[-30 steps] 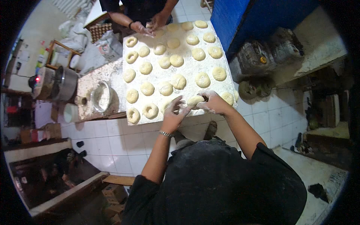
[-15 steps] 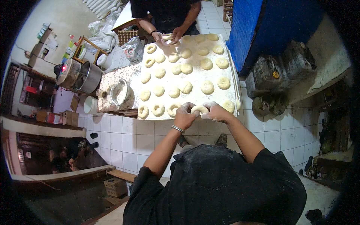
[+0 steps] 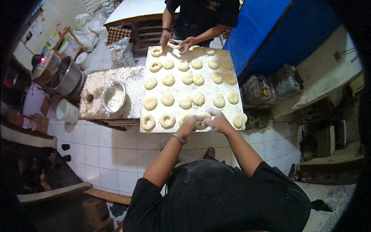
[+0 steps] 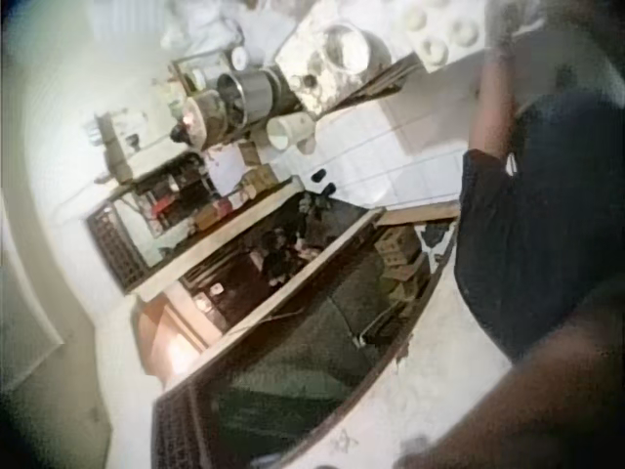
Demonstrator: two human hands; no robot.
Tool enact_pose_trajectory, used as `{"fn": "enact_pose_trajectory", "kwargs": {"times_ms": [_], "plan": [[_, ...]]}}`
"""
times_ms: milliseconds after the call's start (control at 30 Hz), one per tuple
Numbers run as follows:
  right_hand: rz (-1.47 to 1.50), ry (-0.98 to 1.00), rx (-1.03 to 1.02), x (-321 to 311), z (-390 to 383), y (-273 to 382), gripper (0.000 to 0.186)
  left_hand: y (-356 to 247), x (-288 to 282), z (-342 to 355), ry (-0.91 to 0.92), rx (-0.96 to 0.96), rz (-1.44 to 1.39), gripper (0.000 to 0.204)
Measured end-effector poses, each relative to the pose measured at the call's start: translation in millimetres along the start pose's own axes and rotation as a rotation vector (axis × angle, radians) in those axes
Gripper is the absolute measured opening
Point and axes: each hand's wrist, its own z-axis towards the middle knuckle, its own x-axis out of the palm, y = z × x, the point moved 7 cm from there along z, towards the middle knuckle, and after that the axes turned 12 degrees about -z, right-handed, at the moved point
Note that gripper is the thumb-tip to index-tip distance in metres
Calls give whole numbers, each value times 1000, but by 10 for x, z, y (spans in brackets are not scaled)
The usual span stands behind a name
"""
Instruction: The person sprinkles flour over portions of dough on a board and then presses a hole into the center of each dough portion to shape them into rings.
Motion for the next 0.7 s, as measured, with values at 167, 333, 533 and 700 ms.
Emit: {"fn": "enact_pose_trajectory", "kwargs": {"times_ms": [167, 333, 533, 700], "plan": [[-366, 16, -64, 170, -6, 294, 36, -259, 39, -167, -62, -146, -52, 61], [-185, -86, -49, 4, -200, 374, 34, -257, 198, -104, 36, -122, -255, 59], [-244, 42, -182, -163, -461, -140, 29, 40, 565, -330, -36, -122, -287, 66], [703, 437, -150, -399, -647, -662, 34, 791, 962, -367, -237, -15, 250, 56]]}}
